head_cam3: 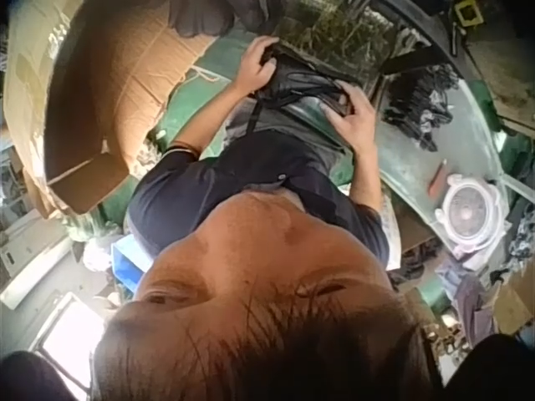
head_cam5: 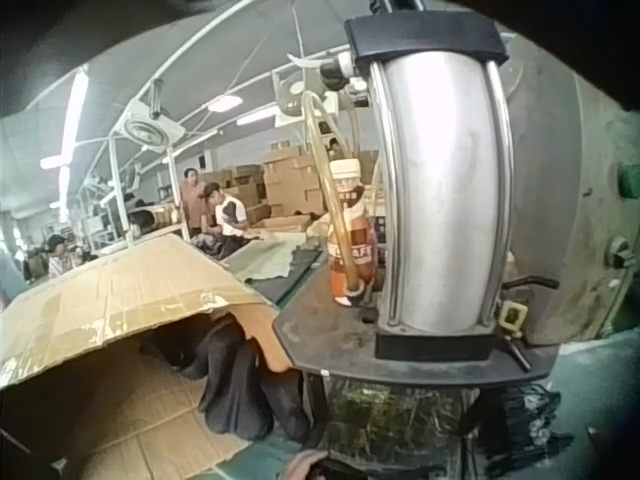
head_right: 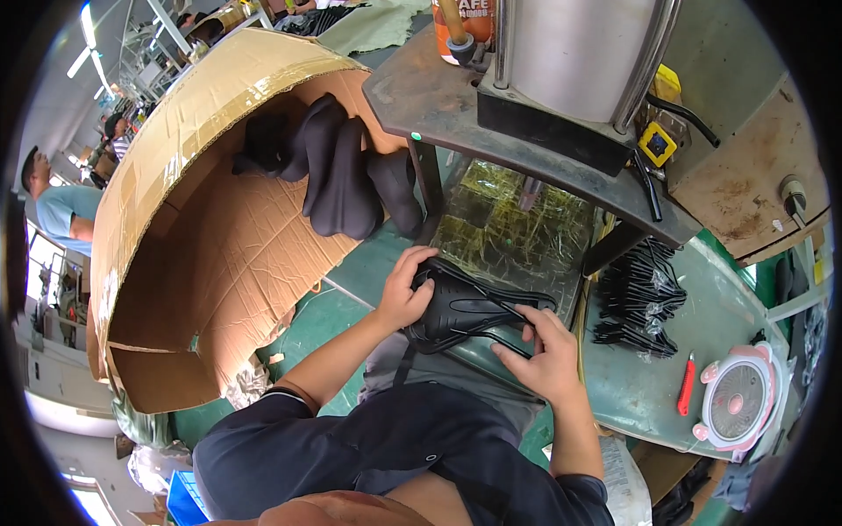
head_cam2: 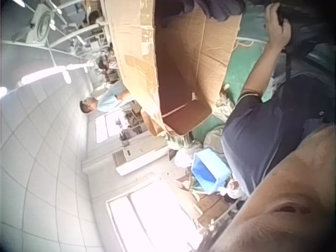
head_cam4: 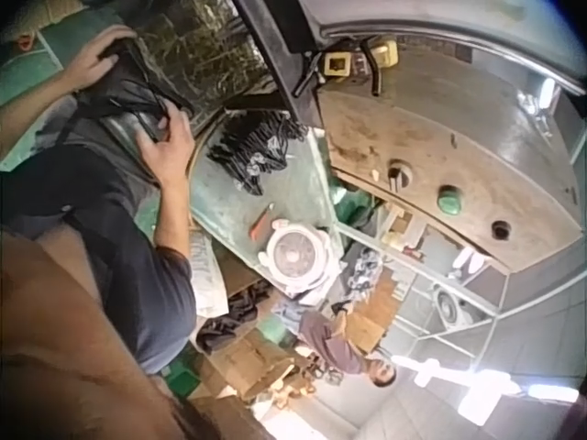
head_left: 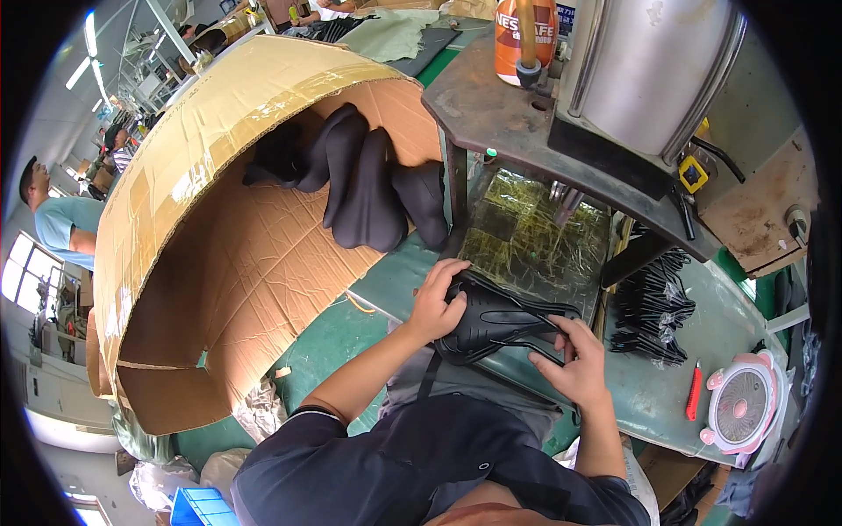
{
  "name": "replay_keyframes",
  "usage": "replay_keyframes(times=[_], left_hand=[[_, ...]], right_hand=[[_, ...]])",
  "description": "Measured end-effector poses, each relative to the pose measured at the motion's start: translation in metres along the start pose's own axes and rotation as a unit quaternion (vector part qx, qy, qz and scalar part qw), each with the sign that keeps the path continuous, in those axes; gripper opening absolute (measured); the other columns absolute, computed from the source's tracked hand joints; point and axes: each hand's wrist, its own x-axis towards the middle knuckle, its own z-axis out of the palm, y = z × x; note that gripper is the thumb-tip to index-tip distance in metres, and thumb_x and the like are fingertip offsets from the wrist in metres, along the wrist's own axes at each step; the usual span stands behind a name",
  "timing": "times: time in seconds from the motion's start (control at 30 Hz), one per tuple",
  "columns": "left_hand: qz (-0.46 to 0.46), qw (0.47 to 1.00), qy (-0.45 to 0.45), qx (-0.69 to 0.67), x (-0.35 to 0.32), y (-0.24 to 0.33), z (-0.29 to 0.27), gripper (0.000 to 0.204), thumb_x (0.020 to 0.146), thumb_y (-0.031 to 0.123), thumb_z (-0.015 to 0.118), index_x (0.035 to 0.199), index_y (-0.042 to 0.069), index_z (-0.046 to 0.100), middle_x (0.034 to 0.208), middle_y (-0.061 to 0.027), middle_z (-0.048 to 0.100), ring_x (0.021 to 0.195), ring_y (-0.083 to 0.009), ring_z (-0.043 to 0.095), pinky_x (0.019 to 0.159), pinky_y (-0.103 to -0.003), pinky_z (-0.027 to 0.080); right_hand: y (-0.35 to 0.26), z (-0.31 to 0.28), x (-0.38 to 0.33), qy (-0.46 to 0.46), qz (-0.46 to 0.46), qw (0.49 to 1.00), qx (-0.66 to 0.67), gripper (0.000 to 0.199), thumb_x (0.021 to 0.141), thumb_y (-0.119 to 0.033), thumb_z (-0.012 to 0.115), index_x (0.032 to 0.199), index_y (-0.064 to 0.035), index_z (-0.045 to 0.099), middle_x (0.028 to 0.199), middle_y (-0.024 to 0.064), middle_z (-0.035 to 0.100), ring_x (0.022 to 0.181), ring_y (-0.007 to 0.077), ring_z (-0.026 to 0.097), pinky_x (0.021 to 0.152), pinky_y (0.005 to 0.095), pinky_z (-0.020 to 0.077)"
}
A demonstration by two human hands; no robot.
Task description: Assemble bicycle saddles by fitting the metal frame rails into the seat base and securing them using a press machine.
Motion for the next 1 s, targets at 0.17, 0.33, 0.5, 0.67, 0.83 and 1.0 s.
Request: replay_keyframes(times=[0.17,0.33,0.5,0.67,0.83,1.0], left_hand=[[-0.014,0.999,0.031,-0.036,-0.004,0.007,0.009,0.049,0.084,-0.002,0.066,0.132,-0.003,0.064,0.131,-0.0220,0.063,0.123,-0.0401,0.063,0.109,-0.042,0.050],[0.023,0.996,0.086,-0.003,0.001,0.000,0.031,0.038,0.083,-0.002,0.066,0.121,-0.004,0.068,0.124,-0.0212,0.068,0.121,-0.0393,0.066,0.110,-0.043,0.050],[0.018,0.997,0.045,-0.054,0.009,-0.015,0.027,0.035,0.098,0.007,0.070,0.131,-0.003,0.067,0.132,-0.0203,0.069,0.126,-0.0353,0.065,0.111,-0.041,0.049],[-0.005,0.994,0.044,-0.102,0.005,-0.027,0.034,0.028,0.111,0.012,0.055,0.131,-0.004,0.067,0.130,-0.0160,0.072,0.122,-0.0282,0.066,0.110,-0.037,0.047],[-0.019,0.993,0.050,-0.106,-0.002,-0.026,0.038,0.030,0.116,0.013,0.047,0.131,-0.004,0.067,0.129,-0.0147,0.072,0.122,-0.0259,0.065,0.110,-0.037,0.047],[-0.053,0.991,0.053,-0.112,-0.005,-0.023,0.038,0.030,0.117,0.012,0.045,0.130,-0.004,0.066,0.129,-0.0148,0.072,0.120,-0.0241,0.065,0.109,-0.035,0.047]], right_hand=[[-0.003,0.001,-0.007,0.001,0.026,1.000,0.018,0.062,0.073,-0.016,0.096,0.129,-0.0044,0.073,0.084,0.0014,0.056,0.059,0.0096,0.046,0.054,0.0257,0.0394],[0.009,0.021,-0.001,0.057,-0.003,0.998,0.011,0.019,0.095,-0.004,0.076,0.114,-0.0017,0.079,0.074,0.0097,0.058,0.065,0.0210,0.057,0.060,0.0338,0.0453],[0.019,0.035,-0.002,0.075,-0.027,0.997,0.005,0.018,0.093,-0.002,0.079,0.111,-0.0034,0.080,0.074,0.0099,0.062,0.062,0.0247,0.060,0.059,0.0344,0.0479],[0.024,0.052,-0.003,0.067,-0.023,0.997,-0.021,0.020,0.094,0.001,0.077,0.114,-0.0010,0.080,0.073,0.0081,0.060,0.062,0.0197,0.057,0.059,0.0316,0.0465],[0.026,0.059,-0.003,0.072,-0.033,0.996,-0.042,0.020,0.092,-0.001,0.080,0.112,-0.0038,0.081,0.071,0.0071,0.060,0.057,0.0211,0.057,0.054,0.0333,0.0460],[0.020,0.049,0.004,0.047,-0.072,0.991,-0.105,0.018,0.090,-0.008,0.081,0.107,-0.0077,0.082,0.073,0.0051,0.062,0.057,0.0247,0.061,0.052,0.0370,0.0481]])
